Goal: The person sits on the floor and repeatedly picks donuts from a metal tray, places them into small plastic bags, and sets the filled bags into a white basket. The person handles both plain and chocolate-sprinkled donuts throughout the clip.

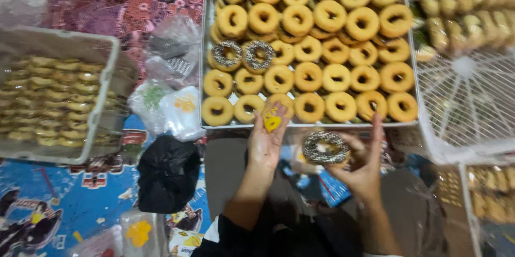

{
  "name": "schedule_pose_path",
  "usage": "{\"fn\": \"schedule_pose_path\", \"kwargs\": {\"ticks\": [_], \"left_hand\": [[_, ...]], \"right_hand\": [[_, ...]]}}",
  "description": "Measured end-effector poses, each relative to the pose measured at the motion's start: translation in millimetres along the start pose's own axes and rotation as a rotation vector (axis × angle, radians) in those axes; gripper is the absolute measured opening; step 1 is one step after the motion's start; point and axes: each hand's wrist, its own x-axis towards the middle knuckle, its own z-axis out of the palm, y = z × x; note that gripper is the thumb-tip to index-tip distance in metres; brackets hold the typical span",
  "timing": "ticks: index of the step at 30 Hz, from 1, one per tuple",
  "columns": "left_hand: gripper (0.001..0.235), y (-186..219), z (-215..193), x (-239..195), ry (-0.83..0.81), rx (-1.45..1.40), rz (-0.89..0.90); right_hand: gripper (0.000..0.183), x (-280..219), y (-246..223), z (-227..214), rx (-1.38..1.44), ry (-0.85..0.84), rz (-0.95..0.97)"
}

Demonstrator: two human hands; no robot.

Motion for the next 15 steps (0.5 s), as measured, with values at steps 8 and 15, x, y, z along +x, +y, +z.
{"fn": "schedule_pose_path", "kwargs": {"ticks": [8, 15], "left_hand": [[0.053, -120, 39, -67, 0.074, 0.255, -0.014], [0.043, -119, 15, -70, -0.059, 0.400, -0.241]], "right_hand": [[0.129, -31, -33, -1, -0.746, 0.158, -0.360], [0.057, -62, -59, -55, -0.993, 0.086, -0.488]]}}
